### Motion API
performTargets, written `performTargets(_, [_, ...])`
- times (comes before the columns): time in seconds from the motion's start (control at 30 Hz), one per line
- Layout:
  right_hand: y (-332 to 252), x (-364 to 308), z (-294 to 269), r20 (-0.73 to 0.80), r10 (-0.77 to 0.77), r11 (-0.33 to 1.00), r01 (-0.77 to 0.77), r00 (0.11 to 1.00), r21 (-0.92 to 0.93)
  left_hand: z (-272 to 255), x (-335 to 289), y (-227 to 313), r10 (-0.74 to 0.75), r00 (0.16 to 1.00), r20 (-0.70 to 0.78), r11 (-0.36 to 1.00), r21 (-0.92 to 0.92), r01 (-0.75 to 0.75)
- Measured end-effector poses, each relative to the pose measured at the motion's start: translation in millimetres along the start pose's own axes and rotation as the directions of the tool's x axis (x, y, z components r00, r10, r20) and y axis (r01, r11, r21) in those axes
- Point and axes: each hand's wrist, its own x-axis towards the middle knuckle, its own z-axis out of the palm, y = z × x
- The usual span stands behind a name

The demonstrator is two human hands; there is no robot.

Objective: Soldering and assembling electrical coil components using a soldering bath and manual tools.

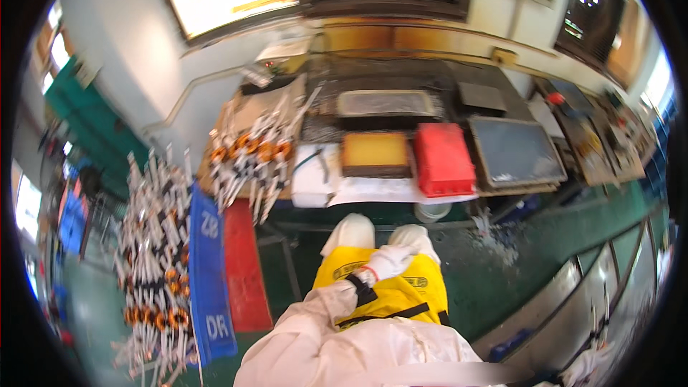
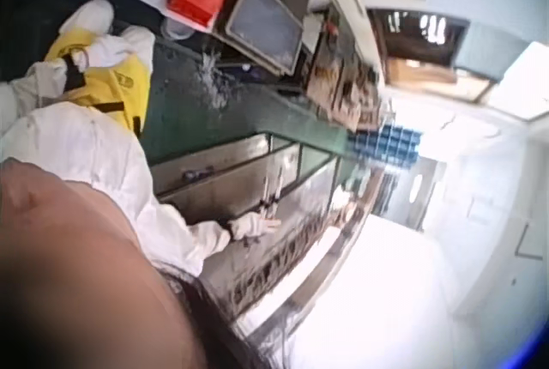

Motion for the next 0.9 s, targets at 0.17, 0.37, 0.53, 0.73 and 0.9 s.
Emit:
performTargets(0.17, [-88.3, -30.4, 55.3, -0.088, -0.449, 0.892, 0.442, 0.889, -0.096, -0.8, -1.5, 8.8, 0.039, 0.999, -0.022, 0.999, -0.020, -0.040])
performTargets(0.37, [-306.2, -123.5, 37.4, 0.240, -0.675, 0.498, 0.191, 0.698, 0.846, -25.8, -24.5, -13.6, -0.096, 0.978, -0.185, 0.994, -0.059, 0.087])
performTargets(0.53, [-418.7, -204.8, 15.8, -0.008, -0.847, 0.170, 0.285, 0.532, 0.943, -72.1, -63.9, -42.6, -0.236, 0.889, -0.393, 0.972, -0.079, 0.223])
performTargets(0.73, [-477.9, -261.7, -39.5, -0.072, -0.898, -0.016, 0.133, 0.433, 0.991, -105.0, -132.4, -74.0, -0.455, 0.709, -0.538, 0.880, -0.155, 0.448])
performTargets(0.9, [-472.5, -263.0, -45.6, 0.032, -0.949, 0.091, 0.178, 0.313, 0.980, -110.3, -151.2, -52.5, -0.672, 0.634, -0.382, 0.731, -0.208, 0.650])
